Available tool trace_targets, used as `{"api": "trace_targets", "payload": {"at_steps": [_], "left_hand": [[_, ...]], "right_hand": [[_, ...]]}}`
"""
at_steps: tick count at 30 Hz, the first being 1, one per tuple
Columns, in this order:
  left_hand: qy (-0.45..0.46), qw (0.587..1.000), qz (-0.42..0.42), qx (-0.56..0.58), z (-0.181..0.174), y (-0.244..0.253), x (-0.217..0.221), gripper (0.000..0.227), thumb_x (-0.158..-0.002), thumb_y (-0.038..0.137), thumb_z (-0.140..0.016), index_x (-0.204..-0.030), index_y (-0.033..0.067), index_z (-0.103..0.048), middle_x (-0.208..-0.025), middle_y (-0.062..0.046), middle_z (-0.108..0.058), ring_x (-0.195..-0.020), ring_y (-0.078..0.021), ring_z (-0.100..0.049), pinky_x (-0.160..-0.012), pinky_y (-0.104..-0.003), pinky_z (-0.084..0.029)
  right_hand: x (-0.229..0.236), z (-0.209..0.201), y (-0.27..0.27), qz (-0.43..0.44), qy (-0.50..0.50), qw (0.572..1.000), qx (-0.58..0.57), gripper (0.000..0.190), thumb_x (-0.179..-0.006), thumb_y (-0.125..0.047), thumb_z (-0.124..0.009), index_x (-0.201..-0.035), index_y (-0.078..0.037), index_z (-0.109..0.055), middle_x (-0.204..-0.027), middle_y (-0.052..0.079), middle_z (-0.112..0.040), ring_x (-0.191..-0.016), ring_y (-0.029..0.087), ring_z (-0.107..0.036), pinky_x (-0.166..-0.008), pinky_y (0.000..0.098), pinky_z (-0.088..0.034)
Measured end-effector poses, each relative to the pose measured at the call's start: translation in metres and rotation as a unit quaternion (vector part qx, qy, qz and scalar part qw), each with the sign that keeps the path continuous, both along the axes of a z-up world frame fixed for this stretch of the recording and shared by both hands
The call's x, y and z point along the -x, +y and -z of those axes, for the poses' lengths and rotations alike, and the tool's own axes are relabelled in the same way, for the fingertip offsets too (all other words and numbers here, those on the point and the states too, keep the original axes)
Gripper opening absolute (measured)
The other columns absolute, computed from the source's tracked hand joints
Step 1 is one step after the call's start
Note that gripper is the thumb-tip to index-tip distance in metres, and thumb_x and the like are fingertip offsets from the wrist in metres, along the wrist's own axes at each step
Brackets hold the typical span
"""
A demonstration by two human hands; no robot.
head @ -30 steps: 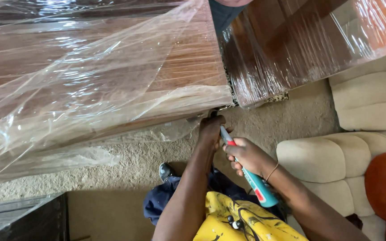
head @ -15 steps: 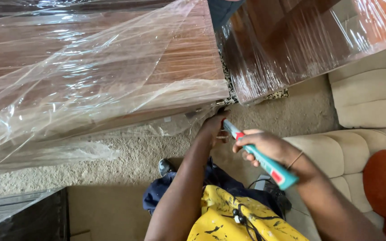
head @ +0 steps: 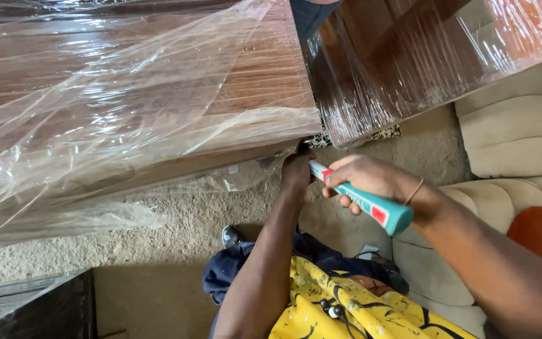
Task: Prying nails or staples from a wooden furniture frame using a hammer and a pry tool.
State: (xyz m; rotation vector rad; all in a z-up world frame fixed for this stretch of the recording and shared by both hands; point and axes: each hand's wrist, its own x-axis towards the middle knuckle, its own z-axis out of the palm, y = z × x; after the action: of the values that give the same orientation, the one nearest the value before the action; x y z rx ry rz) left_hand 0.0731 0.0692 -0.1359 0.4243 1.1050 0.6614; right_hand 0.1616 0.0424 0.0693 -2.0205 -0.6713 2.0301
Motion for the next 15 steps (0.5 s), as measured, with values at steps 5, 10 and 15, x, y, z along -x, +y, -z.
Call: {"api": "trace_targets", "payload": {"at_steps": [5,10,15], "left_hand": [[0.150,0.977,0.084,-0.128,-0.017,0.008,0.015,0.033,-0.082,0.024,-0.058,-0.096,-0.0041,-0.069,-0.087,-0.020,-0.057,-0.088,-0.0329,-0.059,-0.074,-0.043,-0.047],[0.270,0.922,0.156,-0.231,0.007,0.011,0.005,0.040,-0.083,0.022,-0.051,-0.103,-0.0070,-0.071,-0.104,-0.033,-0.067,-0.111,-0.0485,-0.065,-0.090,-0.053,-0.051],[0.270,0.929,0.123,-0.223,0.050,0.020,-0.010,0.040,-0.081,0.025,-0.052,-0.098,-0.0042,-0.073,-0.102,-0.028,-0.069,-0.111,-0.0459,-0.066,-0.091,-0.053,-0.052]], "right_hand": [[0.011,0.007,-0.028,-0.004,-0.019,0.998,-0.063,0.046,-0.087,-0.011,-0.060,-0.128,0.010,-0.056,-0.078,0.017,-0.053,-0.060,0.021,-0.059,-0.035,0.0348,-0.052],[0.019,0.010,-0.042,0.016,0.006,0.992,-0.121,0.049,-0.084,-0.008,-0.058,-0.128,0.013,-0.057,-0.062,0.015,-0.050,-0.053,0.021,-0.057,-0.034,0.0324,-0.051],[0.017,0.031,-0.052,0.051,0.036,0.983,-0.170,0.058,-0.084,-0.006,-0.058,-0.140,0.010,-0.052,-0.056,0.016,-0.050,-0.048,0.021,-0.056,-0.030,0.0325,-0.050]]}}
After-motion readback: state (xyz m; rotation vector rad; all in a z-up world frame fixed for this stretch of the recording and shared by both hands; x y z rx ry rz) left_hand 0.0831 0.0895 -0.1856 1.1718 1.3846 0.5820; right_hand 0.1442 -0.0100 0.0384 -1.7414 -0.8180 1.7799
